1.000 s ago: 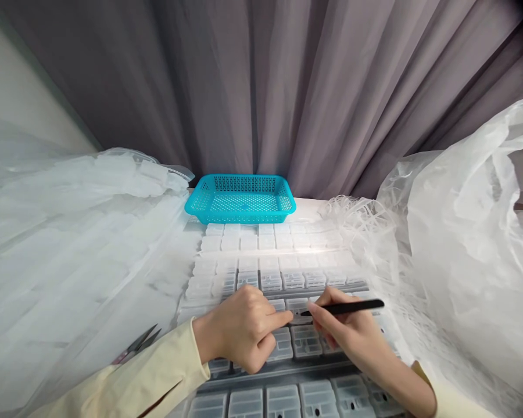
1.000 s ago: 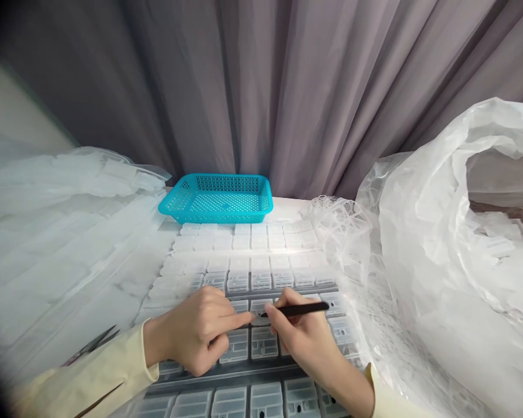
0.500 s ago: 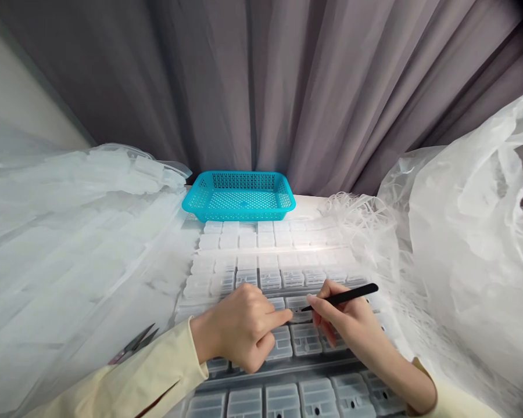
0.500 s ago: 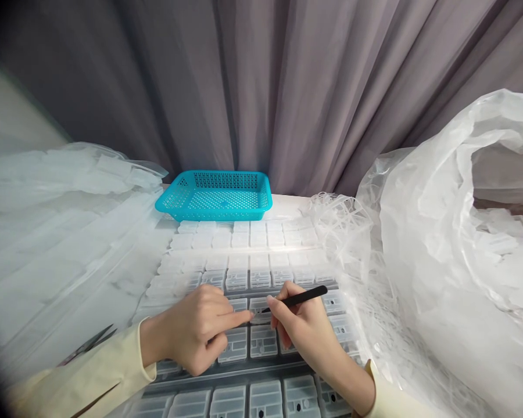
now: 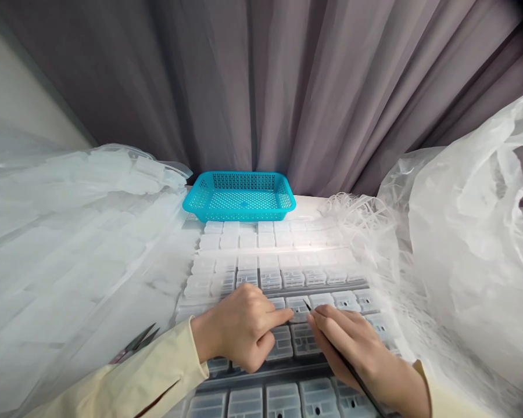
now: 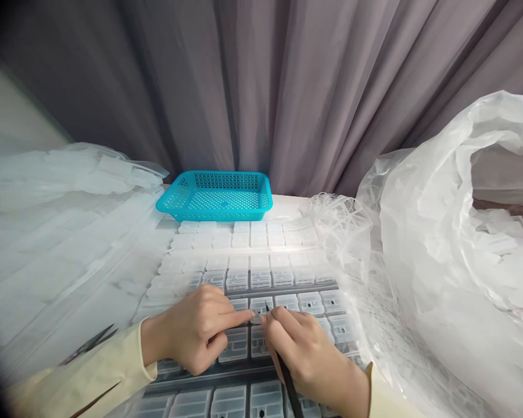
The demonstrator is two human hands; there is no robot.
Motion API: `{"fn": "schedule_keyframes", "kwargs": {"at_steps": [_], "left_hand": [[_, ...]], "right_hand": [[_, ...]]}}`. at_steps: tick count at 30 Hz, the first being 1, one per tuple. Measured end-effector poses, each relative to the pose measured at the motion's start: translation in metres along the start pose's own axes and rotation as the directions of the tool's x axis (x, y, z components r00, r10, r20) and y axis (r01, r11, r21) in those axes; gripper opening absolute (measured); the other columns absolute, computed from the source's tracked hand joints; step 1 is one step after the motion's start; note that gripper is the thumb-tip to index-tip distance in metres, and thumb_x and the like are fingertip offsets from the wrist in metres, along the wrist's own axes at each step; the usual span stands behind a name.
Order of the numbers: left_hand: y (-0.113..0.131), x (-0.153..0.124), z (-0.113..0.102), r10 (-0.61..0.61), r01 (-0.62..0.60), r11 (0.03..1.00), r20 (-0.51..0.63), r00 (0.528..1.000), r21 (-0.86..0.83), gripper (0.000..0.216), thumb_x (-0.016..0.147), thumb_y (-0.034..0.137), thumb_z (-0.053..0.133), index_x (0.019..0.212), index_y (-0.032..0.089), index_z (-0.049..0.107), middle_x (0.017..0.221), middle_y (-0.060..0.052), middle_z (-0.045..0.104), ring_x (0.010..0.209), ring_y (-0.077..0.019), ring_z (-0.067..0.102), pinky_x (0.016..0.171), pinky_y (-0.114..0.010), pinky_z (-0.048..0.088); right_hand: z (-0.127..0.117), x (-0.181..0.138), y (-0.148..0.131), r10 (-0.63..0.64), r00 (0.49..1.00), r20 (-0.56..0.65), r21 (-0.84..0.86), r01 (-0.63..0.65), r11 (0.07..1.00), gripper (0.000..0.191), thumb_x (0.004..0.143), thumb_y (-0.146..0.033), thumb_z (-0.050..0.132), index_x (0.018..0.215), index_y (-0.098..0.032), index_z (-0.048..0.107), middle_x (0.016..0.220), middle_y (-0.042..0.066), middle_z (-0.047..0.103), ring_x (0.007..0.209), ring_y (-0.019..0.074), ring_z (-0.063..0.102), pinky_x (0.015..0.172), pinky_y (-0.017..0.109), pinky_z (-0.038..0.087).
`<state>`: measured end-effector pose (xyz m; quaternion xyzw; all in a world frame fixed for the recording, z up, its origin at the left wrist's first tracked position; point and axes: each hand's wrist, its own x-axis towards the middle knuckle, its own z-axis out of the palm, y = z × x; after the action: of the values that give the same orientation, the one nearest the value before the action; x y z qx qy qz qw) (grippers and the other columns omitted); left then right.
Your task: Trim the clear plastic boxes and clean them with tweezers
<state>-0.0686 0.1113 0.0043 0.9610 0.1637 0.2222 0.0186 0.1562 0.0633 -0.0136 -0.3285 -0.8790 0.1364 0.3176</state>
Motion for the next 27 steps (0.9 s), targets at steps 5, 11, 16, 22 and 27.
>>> {"fn": "schedule_keyframes", "kwargs": {"at_steps": [5, 11, 16, 22, 27], "left_hand": [[0.000, 0.000, 0.000, 0.003, -0.003, 1.000, -0.001, 1.000, -0.002, 0.036, 0.061, 0.009, 0.040, 0.090, 0.016, 0.061, 0.043, 0.004, 0.045, 0.035, -0.0149, 0.038, 0.036, -0.027, 0.025], [0.000, 0.000, 0.000, 0.000, 0.000, 1.000, -0.001, 1.000, -0.009, 0.036, 0.061, 0.010, 0.041, 0.090, 0.016, 0.062, 0.043, 0.004, 0.044, 0.034, -0.0146, 0.037, 0.036, -0.027, 0.024], [0.000, 0.000, 0.000, -0.003, 0.003, 1.000, -0.008, 1.000, -0.014, 0.037, 0.061, 0.010, 0.040, 0.090, 0.016, 0.062, 0.043, 0.003, 0.046, 0.034, -0.0148, 0.038, 0.037, -0.028, 0.023], [0.000, 0.001, 0.000, -0.003, 0.003, 1.000, -0.014, 1.000, -0.012, 0.037, 0.060, 0.010, 0.040, 0.089, 0.016, 0.063, 0.042, 0.003, 0.046, 0.034, -0.0150, 0.038, 0.037, -0.028, 0.022], [0.000, 0.000, 0.001, -0.004, 0.003, 1.000, -0.019, 1.000, -0.012, 0.037, 0.060, 0.010, 0.040, 0.089, 0.016, 0.063, 0.043, 0.003, 0.047, 0.034, -0.0150, 0.039, 0.037, -0.028, 0.023]], "right_hand": [[-0.004, 0.010, -0.003, 0.391, 0.920, -0.038, 0.341, -0.356, 0.870, 0.028, 0.096, -0.024, 0.044, 0.068, -0.022, 0.038, 0.055, -0.005, 0.038, 0.046, 0.0096, 0.033, 0.045, 0.025, 0.029], [-0.002, 0.017, 0.001, 0.629, 0.771, 0.101, 0.600, -0.552, 0.579, 0.039, 0.089, -0.046, 0.056, 0.062, -0.021, 0.041, 0.052, -0.005, 0.045, 0.040, 0.0076, 0.040, 0.039, 0.022, 0.031], [-0.003, 0.019, -0.001, 0.653, 0.740, 0.163, 0.615, -0.593, 0.519, 0.042, 0.087, -0.052, 0.055, 0.063, -0.022, 0.041, 0.047, -0.007, 0.041, 0.036, 0.0074, 0.038, 0.039, 0.022, 0.033], [-0.002, 0.018, 0.000, 0.602, 0.788, 0.129, 0.626, -0.536, 0.567, 0.040, 0.090, -0.048, 0.053, 0.064, -0.021, 0.041, 0.052, -0.006, 0.040, 0.042, 0.0070, 0.035, 0.042, 0.022, 0.032], [-0.002, 0.020, -0.001, 0.651, 0.738, 0.178, 0.647, -0.586, 0.488, 0.041, 0.087, -0.052, 0.055, 0.064, -0.021, 0.041, 0.048, -0.008, 0.038, 0.039, 0.0063, 0.033, 0.039, 0.022, 0.027]]}}
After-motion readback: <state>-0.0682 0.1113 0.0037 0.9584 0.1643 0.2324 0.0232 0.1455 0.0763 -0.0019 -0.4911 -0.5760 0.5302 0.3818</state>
